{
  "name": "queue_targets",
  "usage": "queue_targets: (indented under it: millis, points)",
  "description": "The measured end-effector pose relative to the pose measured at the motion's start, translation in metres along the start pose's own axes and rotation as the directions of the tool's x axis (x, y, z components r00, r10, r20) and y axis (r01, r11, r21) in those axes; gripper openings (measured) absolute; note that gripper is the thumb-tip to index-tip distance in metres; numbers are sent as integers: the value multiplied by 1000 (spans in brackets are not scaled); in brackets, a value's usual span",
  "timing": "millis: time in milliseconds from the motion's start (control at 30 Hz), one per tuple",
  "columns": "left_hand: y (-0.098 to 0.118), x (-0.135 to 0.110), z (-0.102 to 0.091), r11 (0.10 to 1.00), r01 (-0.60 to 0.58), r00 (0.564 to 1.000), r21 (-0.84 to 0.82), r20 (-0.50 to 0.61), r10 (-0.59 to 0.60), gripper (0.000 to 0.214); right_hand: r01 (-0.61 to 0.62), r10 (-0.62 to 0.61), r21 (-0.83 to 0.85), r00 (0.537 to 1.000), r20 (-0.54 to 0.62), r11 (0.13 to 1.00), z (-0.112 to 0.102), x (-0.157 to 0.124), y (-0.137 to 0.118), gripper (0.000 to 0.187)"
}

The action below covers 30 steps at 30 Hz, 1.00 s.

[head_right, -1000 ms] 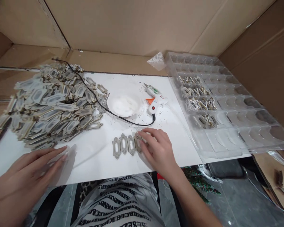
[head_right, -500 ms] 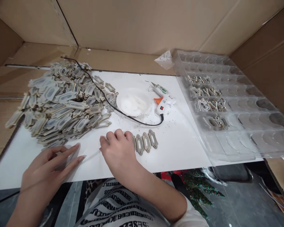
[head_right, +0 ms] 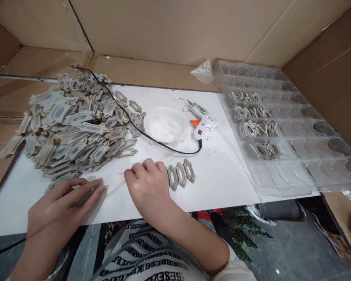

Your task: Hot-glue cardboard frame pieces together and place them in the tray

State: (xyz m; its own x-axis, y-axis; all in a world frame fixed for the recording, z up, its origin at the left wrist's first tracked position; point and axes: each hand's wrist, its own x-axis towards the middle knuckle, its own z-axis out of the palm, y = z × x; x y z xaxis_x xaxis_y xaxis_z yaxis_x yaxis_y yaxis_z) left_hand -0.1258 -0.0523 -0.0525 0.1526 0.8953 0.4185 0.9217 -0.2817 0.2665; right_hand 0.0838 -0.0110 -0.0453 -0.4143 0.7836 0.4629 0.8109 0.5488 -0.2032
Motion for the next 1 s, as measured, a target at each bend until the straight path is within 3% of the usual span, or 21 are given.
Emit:
queue_targets:
  millis: [133,200,300,467,633,733,867,933,1000]
  points:
    - [16,8,-5,961,154,987,-232,-15,-162,25,-90,96,255,995,-13,963,-8,3,0,15]
    - [29,16,-8,903,246,966,-351,12,-259,24,-143,150,443,988,19,885,-14,5,0,17]
    - [46,28,-11,766,380,922,-518,148,-358,21,-210,205,636,975,82,742,-23,8,0,16]
    - [61,34,-5,543,506,849,-671,274,-452,14,-275,280,763,951,128,585,-31,6,0,10]
    - [65,28,9,325,587,756,-742,359,-547,26,-347,447,872,878,172,345,-32,-1,2,5]
    - [73,28,12,292,585,757,-757,380,-531,29,-335,501,899,850,160,282,-32,-6,3,3]
    - [86,30,8,461,525,826,-716,297,-479,21,-298,607,905,793,58,304,-35,-17,10,5]
    - [89,31,5,537,501,843,-679,242,-481,19,-286,616,852,786,-54,439,-39,-25,17,8]
    - [89,32,3,591,488,844,-643,174,-507,19,-276,538,706,825,-174,652,-44,-33,25,15]
